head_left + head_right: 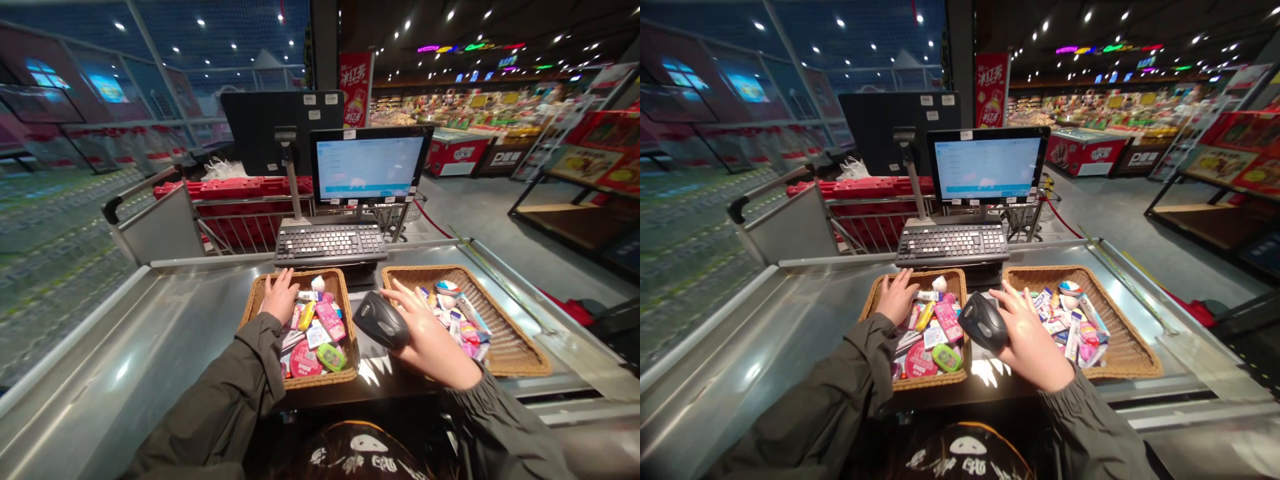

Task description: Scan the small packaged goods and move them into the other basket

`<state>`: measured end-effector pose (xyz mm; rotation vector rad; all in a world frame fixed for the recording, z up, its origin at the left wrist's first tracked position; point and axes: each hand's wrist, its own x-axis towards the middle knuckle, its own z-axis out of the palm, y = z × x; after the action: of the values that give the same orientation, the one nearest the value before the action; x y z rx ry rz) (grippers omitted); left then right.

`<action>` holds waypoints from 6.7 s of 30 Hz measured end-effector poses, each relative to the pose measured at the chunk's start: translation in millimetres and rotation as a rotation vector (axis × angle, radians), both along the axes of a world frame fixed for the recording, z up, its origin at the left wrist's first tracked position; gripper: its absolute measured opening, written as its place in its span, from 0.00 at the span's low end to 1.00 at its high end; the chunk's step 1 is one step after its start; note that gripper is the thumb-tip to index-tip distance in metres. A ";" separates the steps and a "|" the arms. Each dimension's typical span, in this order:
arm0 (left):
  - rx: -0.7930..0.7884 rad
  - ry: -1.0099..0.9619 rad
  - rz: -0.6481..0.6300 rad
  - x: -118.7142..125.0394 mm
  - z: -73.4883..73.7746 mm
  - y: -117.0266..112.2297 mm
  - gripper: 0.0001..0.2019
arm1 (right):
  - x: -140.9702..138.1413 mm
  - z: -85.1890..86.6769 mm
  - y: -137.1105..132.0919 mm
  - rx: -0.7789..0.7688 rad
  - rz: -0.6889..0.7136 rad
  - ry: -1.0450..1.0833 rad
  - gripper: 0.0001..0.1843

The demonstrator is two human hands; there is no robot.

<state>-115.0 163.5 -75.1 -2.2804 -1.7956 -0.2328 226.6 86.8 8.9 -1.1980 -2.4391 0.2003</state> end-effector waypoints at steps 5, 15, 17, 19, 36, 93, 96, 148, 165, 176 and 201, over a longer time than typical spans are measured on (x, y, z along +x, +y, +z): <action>-0.024 -0.026 -0.194 29.6 31.2 -7.9 0.17 | 25.1 0.2 -4.2 0.034 -0.081 0.030 0.28; -0.088 -0.115 -0.639 144.6 64.0 -4.6 0.17 | 108.3 2.4 -22.7 0.078 -0.412 0.055 0.28; -0.121 -0.116 -0.726 172.1 62.5 0.4 0.17 | 126.7 1.9 -29.3 0.090 -0.475 0.065 0.27; -0.153 -0.106 -0.817 198.8 59.3 6.5 0.17 | 142.3 0.4 -36.1 0.100 -0.524 0.069 0.26; -0.415 0.113 -1.133 384.6 -4.5 32.6 0.13 | 216.2 -19.6 -59.1 0.005 -0.739 0.105 0.26; -0.167 -0.433 -0.083 12.1 101.6 -56.2 0.18 | -8.5 14.7 7.6 0.118 0.089 0.020 0.22; -0.148 -0.431 -0.080 4.0 98.6 -60.3 0.18 | -16.8 14.8 5.0 0.105 0.101 0.004 0.21; -0.525 -0.131 0.051 -53.7 20.3 -72.5 0.04 | -16.6 -2.4 11.9 0.007 0.047 -0.030 0.25; -0.320 -0.086 -0.327 41.7 70.0 -69.7 0.08 | 62.5 11.3 4.3 0.098 -0.200 -0.003 0.23; -0.398 -0.079 -0.772 190.5 61.5 -21.5 0.09 | 156.1 2.5 -25.2 0.096 -0.470 0.030 0.25; -0.798 0.311 -0.942 332.4 -42.2 26.3 0.21 | 220.5 -29.3 -6.2 -0.041 -0.483 0.097 0.26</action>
<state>217.4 189.8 -117.4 -3.2908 -0.5660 0.7863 447.1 80.6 -20.4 -1.7064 -2.0000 0.1593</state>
